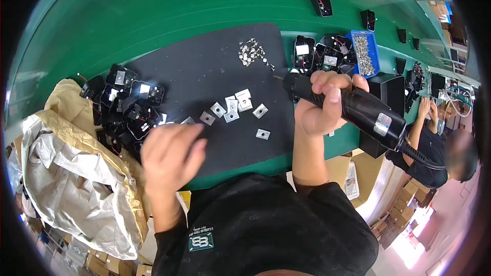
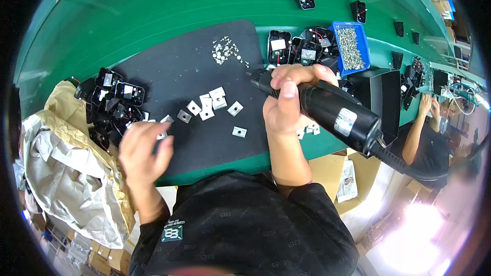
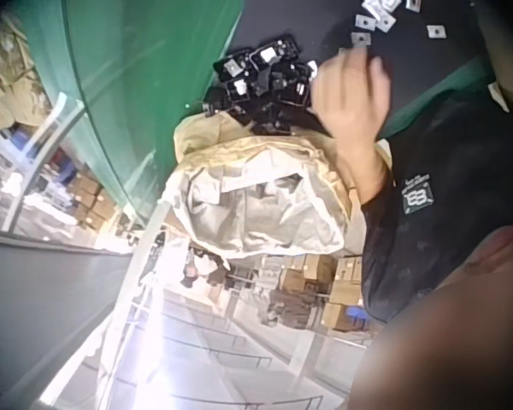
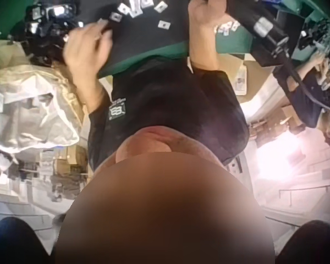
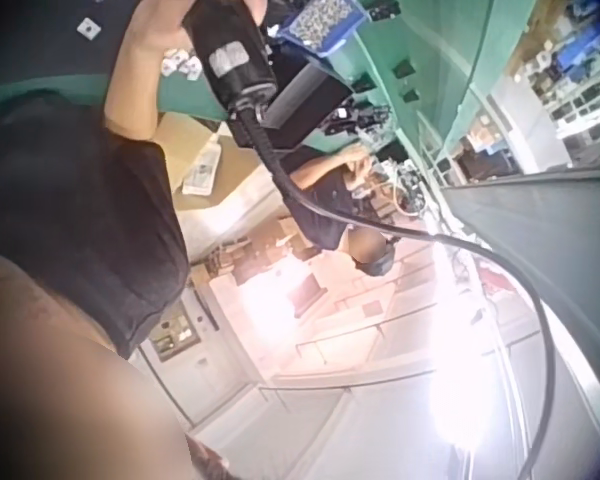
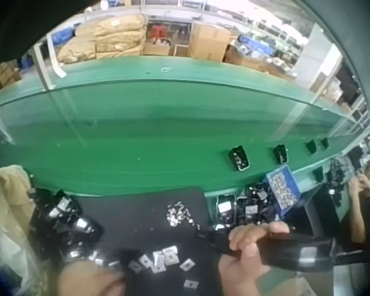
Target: Assembling small electronic components using an electric screwdriver at a factory workbench.
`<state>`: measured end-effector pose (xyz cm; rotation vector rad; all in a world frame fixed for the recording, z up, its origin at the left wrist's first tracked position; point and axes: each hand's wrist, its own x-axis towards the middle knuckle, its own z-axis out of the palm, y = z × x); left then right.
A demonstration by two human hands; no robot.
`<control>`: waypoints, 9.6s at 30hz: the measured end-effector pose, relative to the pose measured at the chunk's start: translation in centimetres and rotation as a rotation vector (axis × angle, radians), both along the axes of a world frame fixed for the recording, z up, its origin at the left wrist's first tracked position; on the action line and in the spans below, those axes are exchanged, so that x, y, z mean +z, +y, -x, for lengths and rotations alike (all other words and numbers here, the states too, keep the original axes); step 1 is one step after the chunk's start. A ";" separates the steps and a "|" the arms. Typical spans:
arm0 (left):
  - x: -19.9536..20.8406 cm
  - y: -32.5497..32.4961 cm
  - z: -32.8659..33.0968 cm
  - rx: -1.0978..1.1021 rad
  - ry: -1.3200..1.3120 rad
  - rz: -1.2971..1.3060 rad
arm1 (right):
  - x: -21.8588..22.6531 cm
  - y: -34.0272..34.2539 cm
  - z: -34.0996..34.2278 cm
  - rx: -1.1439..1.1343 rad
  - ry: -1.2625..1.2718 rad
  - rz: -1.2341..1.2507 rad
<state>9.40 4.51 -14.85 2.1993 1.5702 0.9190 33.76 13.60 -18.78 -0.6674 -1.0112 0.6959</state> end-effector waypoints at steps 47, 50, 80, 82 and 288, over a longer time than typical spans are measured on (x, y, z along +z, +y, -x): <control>-5.0 2.0 -4.1 -0.004 -0.101 0.243 | -1.8 0.8 0.3 0.004 -0.065 -0.083; -4.8 2.0 -3.3 -0.027 -0.114 0.193 | -1.6 0.5 0.3 0.035 -0.033 -0.074; -2.2 19.1 -10.8 -0.017 -0.399 0.257 | 2.6 -3.7 -0.2 0.491 0.384 -0.149; -1.2 21.9 -12.6 -0.042 -0.228 0.261 | 2.6 -3.9 -0.1 0.523 0.428 -0.157; 2.5 -4.6 8.9 0.687 0.545 0.225 | 0.1 0.4 0.9 0.041 0.035 0.007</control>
